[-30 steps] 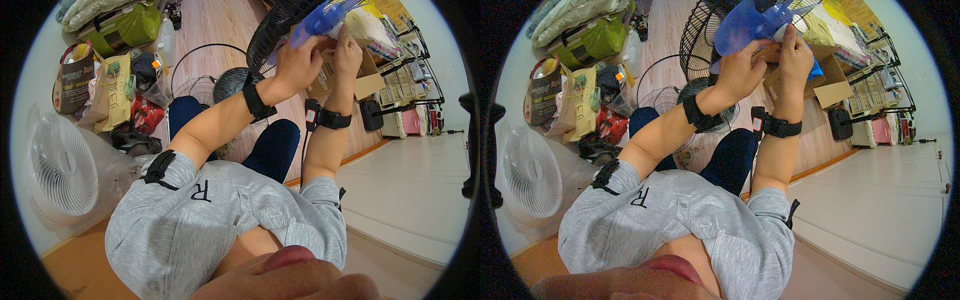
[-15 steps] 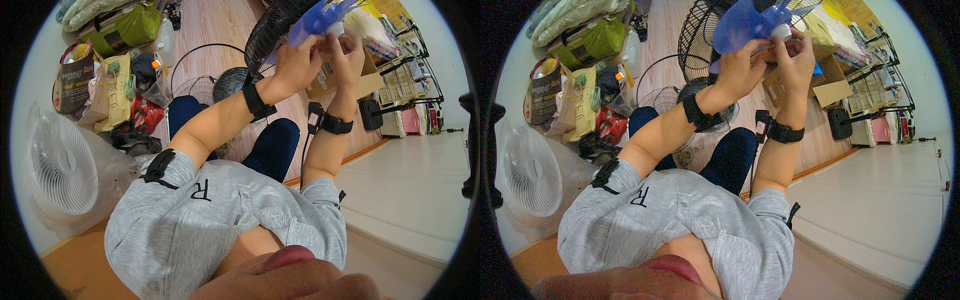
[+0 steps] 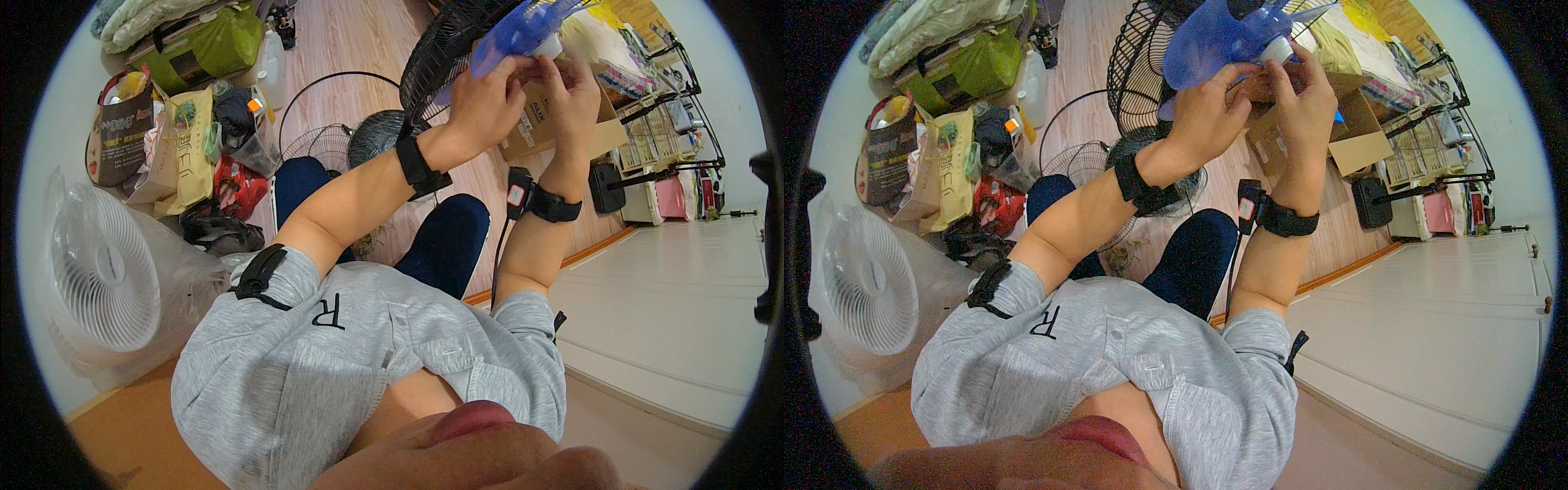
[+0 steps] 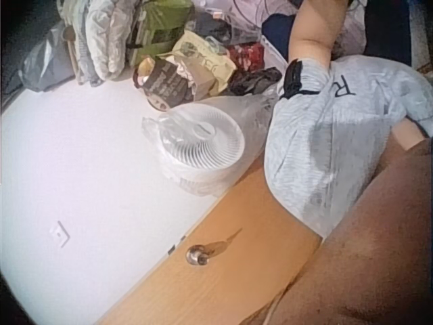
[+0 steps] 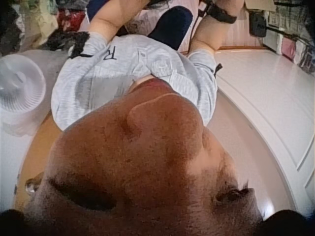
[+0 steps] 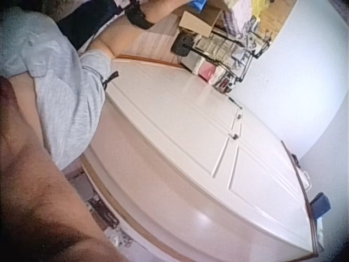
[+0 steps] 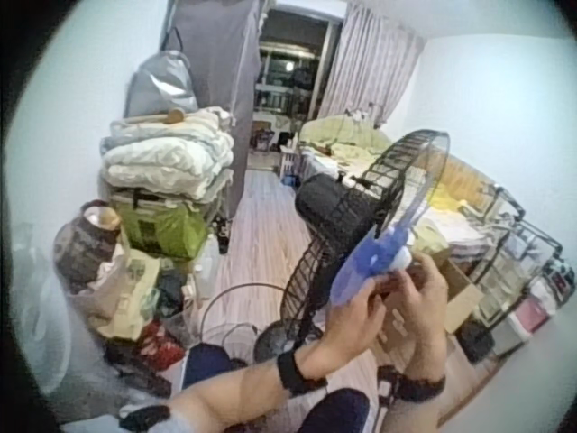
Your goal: The person assembles a standing fan by attaching a blue fan blade to the motor shaft, securing it with a white nut, and then fitting the front protective cage. The person uses a cloth to wipe the motor area during the process.
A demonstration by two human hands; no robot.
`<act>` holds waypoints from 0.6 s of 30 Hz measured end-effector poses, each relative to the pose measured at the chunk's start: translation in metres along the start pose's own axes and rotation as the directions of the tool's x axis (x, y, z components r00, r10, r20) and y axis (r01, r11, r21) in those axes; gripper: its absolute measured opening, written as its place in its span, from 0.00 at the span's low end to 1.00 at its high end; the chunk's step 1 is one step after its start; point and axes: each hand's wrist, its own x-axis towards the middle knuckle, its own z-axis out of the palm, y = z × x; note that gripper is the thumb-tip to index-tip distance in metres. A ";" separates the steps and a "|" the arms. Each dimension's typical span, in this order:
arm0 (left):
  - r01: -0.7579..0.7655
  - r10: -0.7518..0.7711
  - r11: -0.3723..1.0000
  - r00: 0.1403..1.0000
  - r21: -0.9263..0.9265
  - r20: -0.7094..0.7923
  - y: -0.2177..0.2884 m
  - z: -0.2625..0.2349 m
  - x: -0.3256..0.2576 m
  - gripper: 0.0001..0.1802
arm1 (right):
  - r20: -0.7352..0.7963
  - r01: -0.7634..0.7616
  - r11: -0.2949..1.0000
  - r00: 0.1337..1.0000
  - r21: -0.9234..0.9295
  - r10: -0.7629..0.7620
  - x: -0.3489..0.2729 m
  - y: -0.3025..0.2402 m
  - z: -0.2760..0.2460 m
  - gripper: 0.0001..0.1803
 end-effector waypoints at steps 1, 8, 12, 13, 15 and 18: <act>0.002 -0.002 1.000 1.000 -0.008 0.002 0.000 0.000 0.000 0.17 | 0.009 0.019 1.000 1.000 0.006 -0.019 0.000 0.000 -0.001 0.23; -0.033 0.033 0.999 0.999 -0.016 -0.023 -0.002 0.002 -0.002 0.17 | 0.081 -0.063 0.970 0.996 0.235 0.045 0.002 0.006 0.001 0.20; -0.026 0.026 1.000 1.000 -0.016 -0.016 -0.002 0.002 -0.001 0.18 | 0.103 -0.121 0.946 0.990 0.302 0.093 0.002 0.006 0.002 0.19; -0.045 0.045 0.999 0.999 -0.012 -0.025 -0.002 0.002 -0.001 0.18 | 0.104 -0.125 0.938 0.990 0.324 0.095 0.002 0.005 0.002 0.19; -0.042 0.042 0.999 0.999 -0.011 -0.020 -0.003 0.002 -0.001 0.19 | 0.105 -0.120 0.951 0.990 0.286 0.093 0.004 0.005 0.001 0.17; -0.031 0.031 1.000 0.999 0.007 -0.010 -0.005 0.002 -0.001 0.19 | 0.110 -0.110 0.983 0.989 0.145 0.094 0.007 0.006 -0.001 0.17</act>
